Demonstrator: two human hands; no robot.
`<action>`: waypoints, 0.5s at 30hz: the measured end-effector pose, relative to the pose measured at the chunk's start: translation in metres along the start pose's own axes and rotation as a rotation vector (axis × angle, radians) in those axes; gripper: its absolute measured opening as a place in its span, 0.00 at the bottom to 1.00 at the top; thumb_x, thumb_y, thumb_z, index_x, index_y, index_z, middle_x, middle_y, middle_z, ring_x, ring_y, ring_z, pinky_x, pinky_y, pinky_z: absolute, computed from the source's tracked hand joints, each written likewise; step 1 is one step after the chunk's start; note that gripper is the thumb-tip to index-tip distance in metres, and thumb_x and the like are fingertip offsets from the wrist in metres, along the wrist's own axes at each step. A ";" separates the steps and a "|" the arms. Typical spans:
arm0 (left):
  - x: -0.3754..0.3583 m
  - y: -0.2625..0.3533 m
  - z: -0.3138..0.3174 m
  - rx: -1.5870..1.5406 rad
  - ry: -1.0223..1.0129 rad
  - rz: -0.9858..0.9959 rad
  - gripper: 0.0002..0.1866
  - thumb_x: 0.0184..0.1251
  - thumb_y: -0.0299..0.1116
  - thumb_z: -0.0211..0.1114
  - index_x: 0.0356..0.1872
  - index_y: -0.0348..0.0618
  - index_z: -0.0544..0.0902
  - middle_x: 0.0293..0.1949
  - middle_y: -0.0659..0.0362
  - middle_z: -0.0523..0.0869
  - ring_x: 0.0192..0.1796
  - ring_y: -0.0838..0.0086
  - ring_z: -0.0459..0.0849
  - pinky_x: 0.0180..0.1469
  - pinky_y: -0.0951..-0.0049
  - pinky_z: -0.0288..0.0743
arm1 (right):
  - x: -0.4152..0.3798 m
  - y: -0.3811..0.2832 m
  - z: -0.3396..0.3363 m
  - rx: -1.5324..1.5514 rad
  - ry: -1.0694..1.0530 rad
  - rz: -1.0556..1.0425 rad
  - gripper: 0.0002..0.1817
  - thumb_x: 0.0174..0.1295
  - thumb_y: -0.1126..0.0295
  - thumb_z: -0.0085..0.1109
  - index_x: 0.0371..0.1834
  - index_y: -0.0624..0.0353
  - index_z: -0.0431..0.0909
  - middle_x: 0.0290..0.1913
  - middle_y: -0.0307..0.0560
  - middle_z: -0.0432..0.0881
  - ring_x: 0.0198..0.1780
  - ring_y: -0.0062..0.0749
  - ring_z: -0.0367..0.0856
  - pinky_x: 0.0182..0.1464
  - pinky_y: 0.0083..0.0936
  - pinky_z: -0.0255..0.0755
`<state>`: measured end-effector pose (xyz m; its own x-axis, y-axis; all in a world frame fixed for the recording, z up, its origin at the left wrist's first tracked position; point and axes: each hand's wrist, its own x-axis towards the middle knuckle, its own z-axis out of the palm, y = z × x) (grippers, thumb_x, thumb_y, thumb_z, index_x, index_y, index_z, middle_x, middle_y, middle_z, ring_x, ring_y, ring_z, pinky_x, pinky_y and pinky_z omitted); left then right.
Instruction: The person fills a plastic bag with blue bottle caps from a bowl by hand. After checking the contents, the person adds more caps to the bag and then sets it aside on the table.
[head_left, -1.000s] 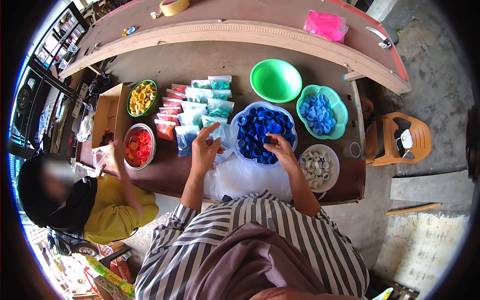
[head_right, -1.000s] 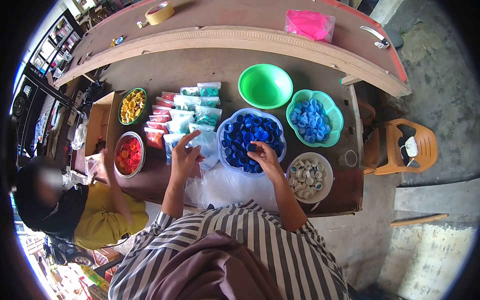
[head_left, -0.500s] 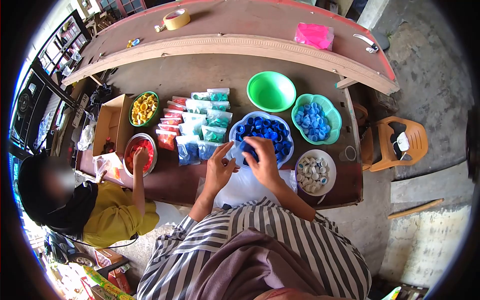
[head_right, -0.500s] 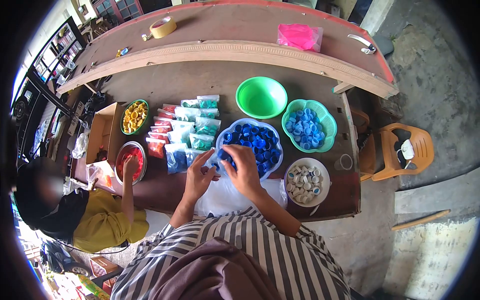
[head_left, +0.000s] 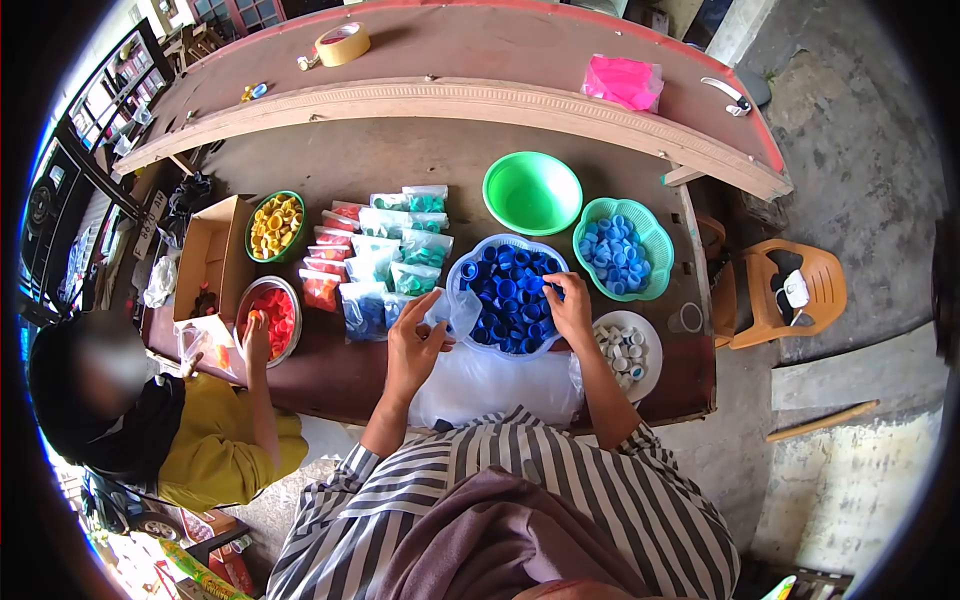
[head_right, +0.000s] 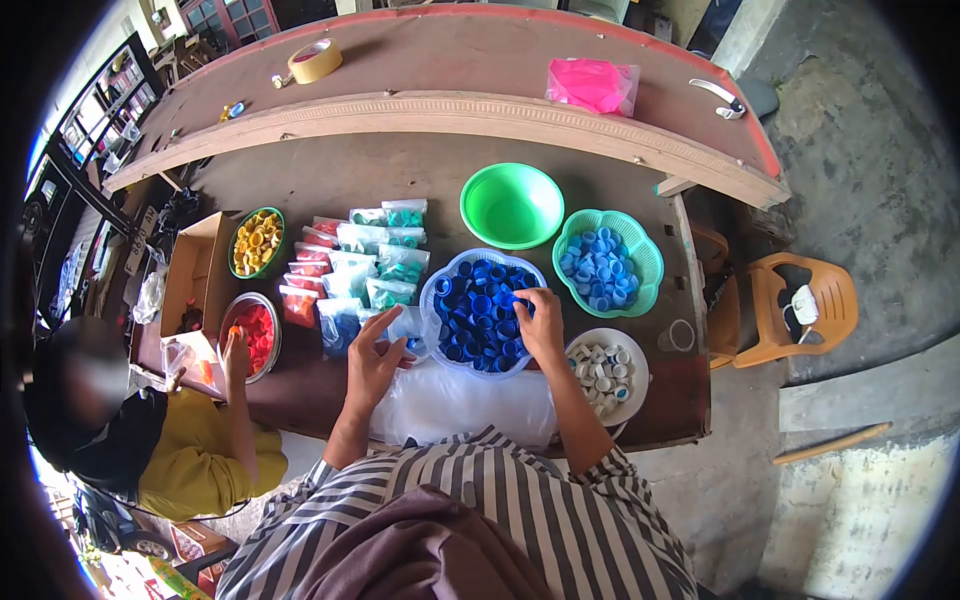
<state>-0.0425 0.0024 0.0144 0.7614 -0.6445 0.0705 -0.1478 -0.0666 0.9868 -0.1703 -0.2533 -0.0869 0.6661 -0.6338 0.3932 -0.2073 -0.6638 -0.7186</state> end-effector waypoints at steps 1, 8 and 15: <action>0.002 0.000 -0.001 0.001 -0.001 -0.002 0.23 0.62 0.17 0.59 0.61 0.34 0.75 0.59 0.48 0.76 0.31 0.72 0.88 0.30 0.78 0.83 | 0.003 0.006 0.003 -0.037 -0.018 0.000 0.10 0.54 0.75 0.65 0.41 0.54 0.81 0.44 0.45 0.81 0.48 0.45 0.76 0.53 0.38 0.69; 0.009 -0.004 -0.004 -0.012 0.035 -0.026 0.22 0.63 0.18 0.59 0.60 0.34 0.76 0.58 0.49 0.76 0.31 0.73 0.88 0.29 0.79 0.82 | 0.040 0.030 0.032 -0.242 -0.156 -0.072 0.10 0.57 0.74 0.61 0.42 0.51 0.83 0.46 0.41 0.79 0.51 0.44 0.74 0.54 0.39 0.69; 0.009 -0.002 0.000 -0.053 0.040 -0.054 0.19 0.67 0.19 0.58 0.60 0.33 0.76 0.57 0.50 0.77 0.32 0.73 0.88 0.31 0.79 0.84 | 0.050 0.032 0.054 -0.405 -0.257 -0.086 0.03 0.57 0.71 0.63 0.34 0.52 0.82 0.44 0.39 0.80 0.52 0.40 0.74 0.56 0.41 0.65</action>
<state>-0.0349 -0.0034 0.0130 0.7922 -0.6098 0.0213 -0.0725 -0.0594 0.9956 -0.1050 -0.2849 -0.1208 0.8377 -0.4852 0.2506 -0.3719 -0.8429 -0.3888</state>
